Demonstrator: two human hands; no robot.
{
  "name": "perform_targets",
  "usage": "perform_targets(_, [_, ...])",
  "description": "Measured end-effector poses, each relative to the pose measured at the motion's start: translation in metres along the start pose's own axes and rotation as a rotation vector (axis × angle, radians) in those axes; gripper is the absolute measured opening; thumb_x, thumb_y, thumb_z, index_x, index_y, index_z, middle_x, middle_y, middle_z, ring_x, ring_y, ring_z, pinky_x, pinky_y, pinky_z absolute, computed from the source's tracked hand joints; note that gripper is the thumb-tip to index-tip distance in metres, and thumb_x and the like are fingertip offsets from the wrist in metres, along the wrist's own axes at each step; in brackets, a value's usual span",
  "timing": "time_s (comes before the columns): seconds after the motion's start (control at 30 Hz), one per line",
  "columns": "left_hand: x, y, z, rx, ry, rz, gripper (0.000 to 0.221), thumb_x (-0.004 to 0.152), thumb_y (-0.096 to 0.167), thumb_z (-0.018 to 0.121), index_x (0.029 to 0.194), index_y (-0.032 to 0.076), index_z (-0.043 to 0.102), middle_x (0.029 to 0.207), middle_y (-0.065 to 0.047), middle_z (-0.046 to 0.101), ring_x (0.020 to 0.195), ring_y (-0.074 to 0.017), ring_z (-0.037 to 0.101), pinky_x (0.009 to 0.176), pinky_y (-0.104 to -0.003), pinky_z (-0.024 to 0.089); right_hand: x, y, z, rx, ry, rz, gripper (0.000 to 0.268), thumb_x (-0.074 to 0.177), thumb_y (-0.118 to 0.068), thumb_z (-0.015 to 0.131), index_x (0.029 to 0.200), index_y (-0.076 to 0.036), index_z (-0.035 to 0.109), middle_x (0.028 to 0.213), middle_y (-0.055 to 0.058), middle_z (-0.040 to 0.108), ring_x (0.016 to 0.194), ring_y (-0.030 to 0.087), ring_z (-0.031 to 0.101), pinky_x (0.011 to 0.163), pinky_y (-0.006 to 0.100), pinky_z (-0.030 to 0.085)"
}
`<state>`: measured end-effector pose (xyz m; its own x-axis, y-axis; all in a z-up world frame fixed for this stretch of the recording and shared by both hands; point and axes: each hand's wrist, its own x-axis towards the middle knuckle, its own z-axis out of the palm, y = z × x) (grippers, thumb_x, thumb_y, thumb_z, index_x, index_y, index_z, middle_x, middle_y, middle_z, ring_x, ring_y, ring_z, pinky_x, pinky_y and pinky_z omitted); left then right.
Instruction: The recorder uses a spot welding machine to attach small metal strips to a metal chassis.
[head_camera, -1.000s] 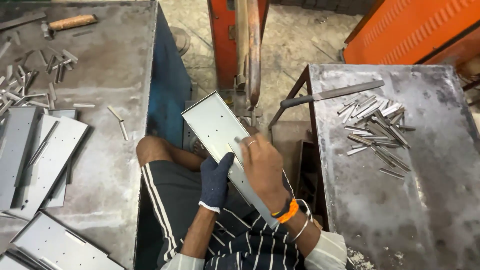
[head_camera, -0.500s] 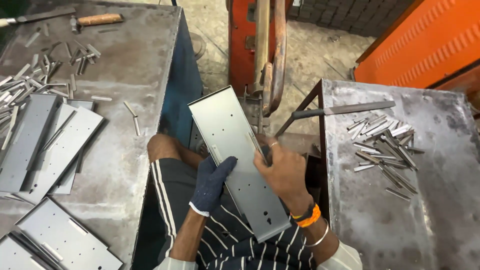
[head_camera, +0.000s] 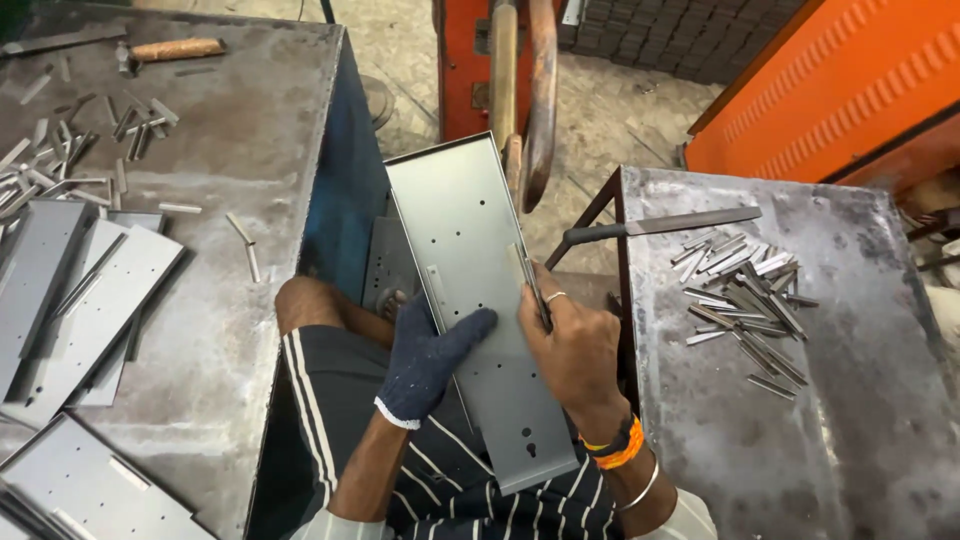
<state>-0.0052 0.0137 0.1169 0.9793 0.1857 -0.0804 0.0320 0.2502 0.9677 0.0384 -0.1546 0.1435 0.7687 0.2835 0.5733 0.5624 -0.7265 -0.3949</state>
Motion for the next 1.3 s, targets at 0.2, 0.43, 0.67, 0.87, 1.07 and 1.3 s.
perform_targets(0.2, [0.016, 0.013, 0.01, -0.086, 0.026, -0.057, 0.037, 0.084, 0.013, 0.076, 0.116, -0.004, 0.071, 0.098, -0.013, 0.079, 0.081, -0.0178, 0.075, 0.072, -0.032, 0.061, 0.015, 0.015, -0.001, -0.114, -0.161, 0.076, 0.023, 0.099, -0.025, 0.072, 0.087, -0.005, 0.072, 0.056, 0.016, 0.063, 0.048, 0.033, 0.063, 0.048, 0.045, 0.046])
perform_targets(0.43, [0.018, 0.002, 0.007, -0.131, 0.055, -0.091, 0.036, 0.085, 0.012, 0.078, 0.115, -0.008, 0.072, 0.095, -0.014, 0.076, 0.079, -0.0186, 0.071, 0.069, -0.033, 0.058, 0.032, 0.0, -0.012, -0.102, -0.179, 0.088, 0.024, 0.093, -0.024, 0.069, 0.099, -0.003, 0.077, 0.048, 0.019, 0.058, 0.042, 0.038, 0.059, 0.044, 0.048, 0.045])
perform_targets(0.67, [0.015, 0.018, 0.011, -0.17, 0.051, -0.141, 0.035, 0.083, 0.013, 0.076, 0.114, -0.003, 0.071, 0.093, -0.01, 0.076, 0.077, -0.016, 0.072, 0.067, -0.031, 0.059, 0.027, 0.002, -0.008, -0.156, -0.171, 0.096, 0.04, 0.096, -0.028, 0.069, 0.064, -0.004, 0.065, 0.054, 0.02, 0.061, 0.048, 0.04, 0.061, 0.05, 0.05, 0.048])
perform_targets(0.87, [0.023, 0.014, 0.012, -0.17, 0.067, -0.063, 0.035, 0.085, 0.012, 0.077, 0.116, -0.004, 0.072, 0.095, -0.013, 0.075, 0.079, -0.0169, 0.071, 0.069, -0.031, 0.058, 0.033, -0.002, -0.012, -0.217, -0.206, 0.11, 0.036, 0.098, -0.031, 0.068, 0.071, -0.006, 0.068, 0.056, 0.02, 0.063, 0.05, 0.04, 0.063, 0.051, 0.05, 0.048])
perform_targets(1.07, [0.039, 0.028, 0.014, -0.217, 0.077, -0.06, 0.037, 0.082, 0.01, 0.077, 0.116, -0.004, 0.07, 0.098, -0.015, 0.077, 0.08, -0.0197, 0.075, 0.071, -0.033, 0.061, 0.037, -0.011, -0.032, -0.242, -0.212, 0.019, 0.03, 0.097, -0.028, 0.065, 0.11, -0.003, 0.073, 0.068, 0.021, 0.067, 0.062, 0.041, 0.066, 0.06, 0.051, 0.051])
perform_targets(1.3, [0.08, 0.037, -0.005, -0.029, 0.111, -0.016, 0.033, 0.085, 0.01, 0.077, 0.112, -0.008, 0.073, 0.092, -0.016, 0.077, 0.074, -0.0205, 0.074, 0.066, -0.032, 0.06, 0.047, -0.002, -0.02, -0.094, -0.416, 0.164, 0.042, 0.093, -0.019, 0.059, 0.13, -0.001, 0.064, 0.073, 0.024, 0.069, 0.067, 0.043, 0.068, 0.065, 0.056, 0.052])
